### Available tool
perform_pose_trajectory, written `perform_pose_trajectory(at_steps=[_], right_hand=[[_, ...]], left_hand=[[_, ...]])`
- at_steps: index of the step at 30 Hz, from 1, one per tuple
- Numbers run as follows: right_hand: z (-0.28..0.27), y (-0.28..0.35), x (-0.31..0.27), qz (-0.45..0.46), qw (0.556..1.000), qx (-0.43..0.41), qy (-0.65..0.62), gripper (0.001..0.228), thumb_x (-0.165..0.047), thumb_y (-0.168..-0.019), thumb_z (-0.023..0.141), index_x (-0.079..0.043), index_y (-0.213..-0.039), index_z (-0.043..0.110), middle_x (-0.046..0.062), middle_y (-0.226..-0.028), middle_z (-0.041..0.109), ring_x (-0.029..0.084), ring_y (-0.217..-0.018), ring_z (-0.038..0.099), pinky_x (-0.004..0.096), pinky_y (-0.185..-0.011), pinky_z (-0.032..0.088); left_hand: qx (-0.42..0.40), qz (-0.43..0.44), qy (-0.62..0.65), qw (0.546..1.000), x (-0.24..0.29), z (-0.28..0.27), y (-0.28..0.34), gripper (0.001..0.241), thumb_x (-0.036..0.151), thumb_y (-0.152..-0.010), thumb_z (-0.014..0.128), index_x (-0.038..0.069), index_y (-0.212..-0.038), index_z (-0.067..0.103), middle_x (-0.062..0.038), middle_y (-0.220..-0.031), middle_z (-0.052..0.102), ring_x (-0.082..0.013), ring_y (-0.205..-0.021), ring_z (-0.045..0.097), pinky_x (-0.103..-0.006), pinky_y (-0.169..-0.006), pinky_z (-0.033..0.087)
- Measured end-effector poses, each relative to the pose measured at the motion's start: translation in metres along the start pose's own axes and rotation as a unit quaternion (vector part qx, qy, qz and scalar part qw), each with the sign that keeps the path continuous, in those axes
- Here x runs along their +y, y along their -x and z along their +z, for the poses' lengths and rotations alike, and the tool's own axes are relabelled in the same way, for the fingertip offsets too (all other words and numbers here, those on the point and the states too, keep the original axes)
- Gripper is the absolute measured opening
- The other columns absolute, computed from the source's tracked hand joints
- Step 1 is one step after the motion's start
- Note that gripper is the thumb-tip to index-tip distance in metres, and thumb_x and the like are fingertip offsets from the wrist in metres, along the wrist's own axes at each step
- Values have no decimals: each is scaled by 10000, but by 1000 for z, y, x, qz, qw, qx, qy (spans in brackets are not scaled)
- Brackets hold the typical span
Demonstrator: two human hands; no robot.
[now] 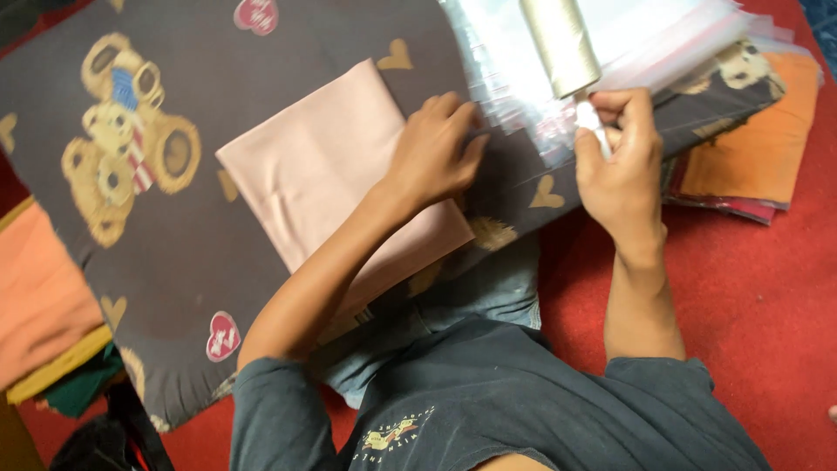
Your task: The person folds a pink garment on a cushioned surface, uses a lint roller to clean it, then places the folded item into a clear plastic bag and seals it.
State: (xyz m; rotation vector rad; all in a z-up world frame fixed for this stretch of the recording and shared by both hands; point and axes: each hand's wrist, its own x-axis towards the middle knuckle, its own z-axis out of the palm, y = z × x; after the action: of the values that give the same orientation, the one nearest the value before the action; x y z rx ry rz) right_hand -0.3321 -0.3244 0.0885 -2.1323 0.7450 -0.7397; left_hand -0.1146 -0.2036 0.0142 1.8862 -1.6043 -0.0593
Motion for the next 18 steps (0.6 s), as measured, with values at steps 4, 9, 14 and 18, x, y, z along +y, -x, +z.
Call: perform_pose_trajectory(at_steps=[4,9,14,18], right_hand=[[-24,-5,-1,-20,998,51,25,224,89,-1008,537,96,-1226,485,252,-1061,562,283,-942,608,343,-758,545],[-42,-6,19,-7,997,71,4,231,111,-1004,524,90,-1230,477,240,-1069,551,278,-1005,588,340,-813,557],[-55,-4,27,41,997,71,-11,223,67,-1010,531,82,-1227,486,231,-1064,546,253,-954,590,323,-808,548],[-62,0,30,84,995,57,-19,234,45,-1003,539,70,-1231,491,221,-1046,550,213,-710,589,295,-619,498]], left_hand=[[-51,-5,113,992,35,31,-67,188,194,-934,630,26,-1018,633,-177,-973,622,-408,-913,601,-517,-669,467],[-30,39,76,996,39,93,-120,280,363,-901,729,116,-972,617,-79,-949,620,-316,-835,568,-458,-646,462],[-71,43,28,996,55,101,-130,339,449,-922,703,131,-970,596,-92,-989,599,-315,-925,547,-461,-704,468],[-79,4,68,995,55,100,-135,115,42,-911,601,91,-842,679,-80,-846,675,-242,-798,590,-398,-715,531]])
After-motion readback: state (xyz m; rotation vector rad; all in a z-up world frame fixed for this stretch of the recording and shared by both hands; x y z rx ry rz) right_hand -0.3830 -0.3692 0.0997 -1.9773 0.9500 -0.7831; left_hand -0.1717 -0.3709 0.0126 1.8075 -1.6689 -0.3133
